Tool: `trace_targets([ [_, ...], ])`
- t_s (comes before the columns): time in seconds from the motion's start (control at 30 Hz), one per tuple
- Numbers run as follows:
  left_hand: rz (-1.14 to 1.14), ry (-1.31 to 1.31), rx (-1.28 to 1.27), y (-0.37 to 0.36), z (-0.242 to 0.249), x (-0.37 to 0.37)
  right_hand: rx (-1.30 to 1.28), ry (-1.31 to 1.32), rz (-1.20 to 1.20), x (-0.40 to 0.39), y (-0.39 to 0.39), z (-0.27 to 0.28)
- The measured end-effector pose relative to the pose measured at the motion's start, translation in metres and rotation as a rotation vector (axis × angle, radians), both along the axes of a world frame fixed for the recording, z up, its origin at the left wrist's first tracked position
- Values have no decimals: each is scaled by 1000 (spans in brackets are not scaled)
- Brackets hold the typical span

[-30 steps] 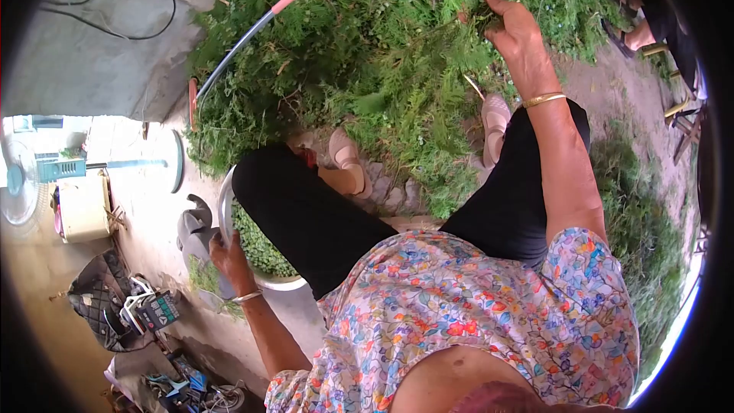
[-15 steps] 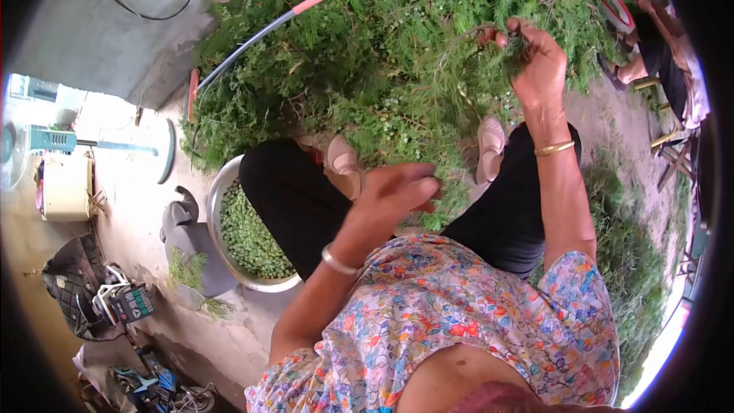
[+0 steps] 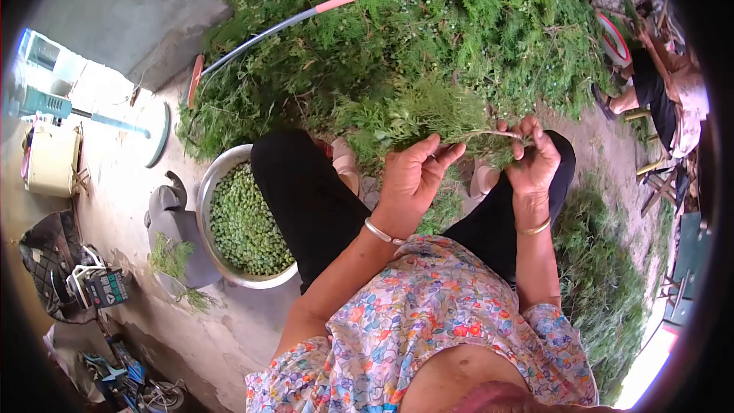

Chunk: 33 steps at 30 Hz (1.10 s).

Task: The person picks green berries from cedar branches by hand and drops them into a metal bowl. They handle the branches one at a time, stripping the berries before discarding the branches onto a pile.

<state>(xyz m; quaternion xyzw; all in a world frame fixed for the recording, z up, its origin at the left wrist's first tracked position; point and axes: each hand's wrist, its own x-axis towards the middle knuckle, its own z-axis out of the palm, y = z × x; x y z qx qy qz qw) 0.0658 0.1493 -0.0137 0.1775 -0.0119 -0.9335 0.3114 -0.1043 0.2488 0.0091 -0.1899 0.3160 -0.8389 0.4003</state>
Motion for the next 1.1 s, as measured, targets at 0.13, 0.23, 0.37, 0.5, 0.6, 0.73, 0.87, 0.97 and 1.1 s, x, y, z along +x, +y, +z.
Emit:
trace_targets([
  [0.13, 107, 2, -135, 6, 3, 10, 130, -101, 26, 15, 12, -30],
  [0.23, 119, -69, -126, 6, 14, 15, 115, -212, -9, 31, 5, -24],
  [0.37, 193, -65, -140, 3, 20, 17, 217, -278, 326, 60, 18, -47],
  [0.5, 145, -56, -156, 13, 14, 11, 202, -18, 408, 87, 2, -27],
  [0.6, 99, -70, -224, 27, 31, 11, 14, -320, 226, 84, -21, -1],
  [0.73, -37, -191, -257, 23, 25, 16, 334, -239, 213, 64, -24, -3],
  [0.87, -103, -213, -427, 22, 35, 27, 283, -364, 99, 61, -34, 15],
  [0.97, -180, -301, -446, 18, 34, 46, 254, -461, 61, 43, -38, 17],
  [1.1, 6, -732, -860, 11, 35, 69, 265, -349, 76, 14, -40, 5],
])
